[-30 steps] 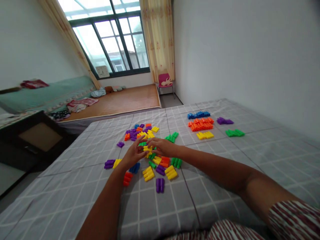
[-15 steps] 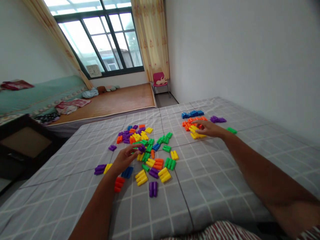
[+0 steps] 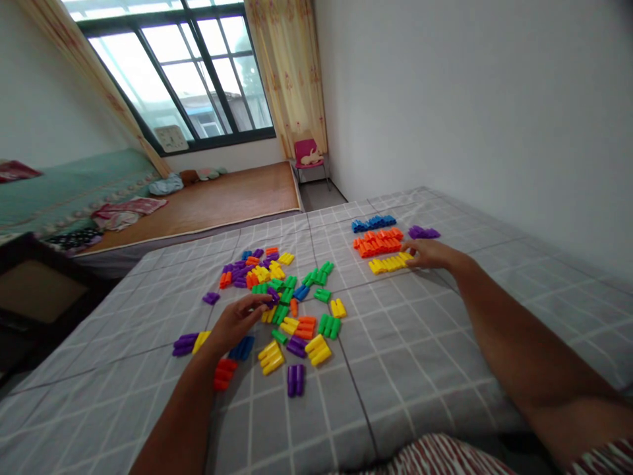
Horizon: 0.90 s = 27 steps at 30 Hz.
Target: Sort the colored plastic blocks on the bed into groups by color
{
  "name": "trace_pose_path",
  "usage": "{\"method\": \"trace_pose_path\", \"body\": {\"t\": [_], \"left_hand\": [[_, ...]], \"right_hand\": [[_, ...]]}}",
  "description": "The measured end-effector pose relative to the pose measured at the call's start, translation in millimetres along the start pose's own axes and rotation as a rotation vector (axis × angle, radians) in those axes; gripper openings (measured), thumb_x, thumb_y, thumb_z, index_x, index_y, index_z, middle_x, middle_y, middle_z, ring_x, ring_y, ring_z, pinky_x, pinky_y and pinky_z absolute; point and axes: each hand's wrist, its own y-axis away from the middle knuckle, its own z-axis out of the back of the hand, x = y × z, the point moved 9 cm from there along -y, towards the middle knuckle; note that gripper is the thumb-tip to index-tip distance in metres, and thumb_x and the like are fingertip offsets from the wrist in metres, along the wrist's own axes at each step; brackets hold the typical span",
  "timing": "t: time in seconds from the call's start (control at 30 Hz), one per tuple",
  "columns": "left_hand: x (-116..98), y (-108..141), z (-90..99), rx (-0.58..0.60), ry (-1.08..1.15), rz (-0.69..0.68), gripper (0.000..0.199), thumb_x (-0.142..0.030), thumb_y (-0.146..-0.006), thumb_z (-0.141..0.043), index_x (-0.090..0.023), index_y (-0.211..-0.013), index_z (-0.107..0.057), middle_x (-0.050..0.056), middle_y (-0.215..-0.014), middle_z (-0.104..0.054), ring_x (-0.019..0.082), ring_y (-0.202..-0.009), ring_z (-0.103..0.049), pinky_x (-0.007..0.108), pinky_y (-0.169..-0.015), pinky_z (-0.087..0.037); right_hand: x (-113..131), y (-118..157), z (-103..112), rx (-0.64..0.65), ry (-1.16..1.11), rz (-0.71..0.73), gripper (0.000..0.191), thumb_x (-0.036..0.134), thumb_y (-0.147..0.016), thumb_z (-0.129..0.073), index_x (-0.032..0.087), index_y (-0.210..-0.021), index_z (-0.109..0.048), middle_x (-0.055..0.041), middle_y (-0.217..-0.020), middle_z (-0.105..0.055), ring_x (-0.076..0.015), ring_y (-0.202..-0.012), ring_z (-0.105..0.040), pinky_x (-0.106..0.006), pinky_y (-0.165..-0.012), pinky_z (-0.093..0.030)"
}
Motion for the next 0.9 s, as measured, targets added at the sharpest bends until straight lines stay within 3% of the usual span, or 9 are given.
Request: {"method": "trace_pose_path", "body": {"t": [0.37, 0.53, 0.6, 0.67, 0.8, 0.9], "left_hand": [[5, 0, -0.3, 0.024, -0.042, -0.034, 0.043, -0.052, -0.080, -0.063, -0.020, -0.107, -0.071, 0.008, -0.105, -0.073, 0.025, -0.097, -0.068, 0.035, -0.083, -0.056], [-5, 2, 7.9, -0.077, -0.173, -0.083, 0.039, -0.049, -0.085, -0.057, -0.020, -0.106, -0.071, 0.008, -0.104, -0.073, 0.025, -0.095, -0.067, 0.033, -0.075, -0.056], [-16, 4, 3.8, -0.076, -0.215, -0.152, 0.035, -0.045, -0.088, -0.054, -0.020, -0.106, -0.071, 0.008, -0.106, -0.072, 0.023, -0.096, -0.067, 0.033, -0.077, -0.056], [-27, 6, -3.2, -0.046, -0.269, -0.247, 0.031, -0.039, -0.090, -0.051, -0.021, -0.107, -0.071, 0.008, -0.108, -0.072, 0.022, -0.099, -0.066, 0.035, -0.085, -0.054], [-27, 6, 1.6, -0.097, -0.466, -0.348, 0.025, -0.030, -0.090, -0.052, -0.022, -0.104, -0.072, 0.007, -0.107, -0.072, 0.023, -0.104, -0.063, 0.040, -0.097, -0.048], [-8, 6, 18.6, -0.174, -0.580, -0.317, 0.024, -0.026, -0.089, -0.053, -0.023, -0.103, -0.071, 0.006, -0.108, -0.071, 0.023, -0.105, -0.063, 0.041, -0.097, -0.048]], "right_hand": [[14, 5, -6, 0.085, -0.071, 0.034, 0.041, 0.033, -0.073, -0.067, 0.020, -0.111, -0.066, -0.0072, -0.098, -0.073, -0.0212, -0.080, -0.069, -0.030, -0.069, -0.050], [11, 4, 10, -0.010, -0.044, -0.017, 0.033, 0.044, -0.078, -0.063, 0.021, -0.102, -0.069, -0.0072, -0.095, -0.074, -0.0231, -0.081, -0.068, -0.032, -0.070, -0.050], [34, 4, 20, -0.089, -0.048, 0.045, 0.030, 0.045, -0.084, -0.057, 0.021, -0.096, -0.070, -0.0076, -0.094, -0.074, -0.0229, -0.082, -0.068, -0.032, -0.071, -0.050], [76, 3, 19, -0.094, -0.104, 0.187, 0.030, 0.044, -0.088, -0.051, 0.021, -0.097, -0.069, -0.0076, -0.095, -0.073, -0.0214, -0.084, -0.067, -0.031, -0.073, -0.050], [173, 0, -14, 0.009, -0.125, 0.443, 0.042, 0.039, -0.085, -0.059, 0.020, -0.122, -0.061, -0.0108, -0.118, -0.067, -0.0212, -0.092, -0.067, -0.032, -0.082, -0.051], [221, -15, -40, 0.003, -0.011, 0.472, 0.058, 0.036, -0.079, -0.068, 0.018, -0.132, -0.055, -0.0166, -0.131, -0.059, -0.0268, -0.109, -0.063, -0.037, -0.092, -0.049]]}}
